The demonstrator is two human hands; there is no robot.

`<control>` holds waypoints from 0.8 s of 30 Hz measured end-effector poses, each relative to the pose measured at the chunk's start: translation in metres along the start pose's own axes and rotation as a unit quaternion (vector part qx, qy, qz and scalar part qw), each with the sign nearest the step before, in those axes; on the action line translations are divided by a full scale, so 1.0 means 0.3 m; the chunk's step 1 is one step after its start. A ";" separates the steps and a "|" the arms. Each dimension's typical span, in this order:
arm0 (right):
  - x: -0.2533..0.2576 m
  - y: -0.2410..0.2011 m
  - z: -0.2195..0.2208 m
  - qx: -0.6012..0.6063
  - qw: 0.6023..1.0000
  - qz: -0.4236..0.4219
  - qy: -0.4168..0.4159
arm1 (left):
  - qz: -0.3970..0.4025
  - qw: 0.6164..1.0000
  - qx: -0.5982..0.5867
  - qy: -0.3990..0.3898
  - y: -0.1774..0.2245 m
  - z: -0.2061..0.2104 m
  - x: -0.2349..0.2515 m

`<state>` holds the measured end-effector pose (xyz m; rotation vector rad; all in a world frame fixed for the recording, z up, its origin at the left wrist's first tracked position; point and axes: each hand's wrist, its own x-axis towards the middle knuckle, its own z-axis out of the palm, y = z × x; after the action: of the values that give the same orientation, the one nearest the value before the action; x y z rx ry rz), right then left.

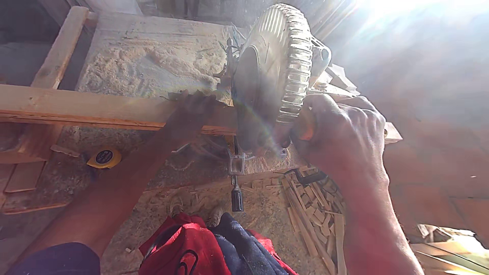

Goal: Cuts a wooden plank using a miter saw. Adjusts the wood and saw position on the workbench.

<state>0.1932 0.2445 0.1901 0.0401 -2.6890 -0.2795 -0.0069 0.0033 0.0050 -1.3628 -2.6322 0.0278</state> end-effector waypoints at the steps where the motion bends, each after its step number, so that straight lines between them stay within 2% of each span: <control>1: -0.004 0.000 0.004 0.001 1.000 -0.001 0.002 | 0.001 1.000 -0.004 0.002 -0.003 0.007 0.000; 15: -0.045 -0.014 0.046 0.007 0.999 -0.011 0.035 | 0.006 1.000 0.002 0.025 -0.012 0.031 -0.003; 20: -0.140 -0.057 0.140 0.022 1.000 0.002 0.020 | -0.004 1.000 -0.005 0.019 -0.014 0.037 0.000; 24: -0.153 -0.060 0.156 0.035 0.999 -0.004 0.025 | 0.001 0.999 -0.018 0.027 -0.016 0.041 -0.011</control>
<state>0.2145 0.2389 0.1257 0.0783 -2.6481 -0.1835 -0.0109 -0.0015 -0.0070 -1.3573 -2.5993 -0.0545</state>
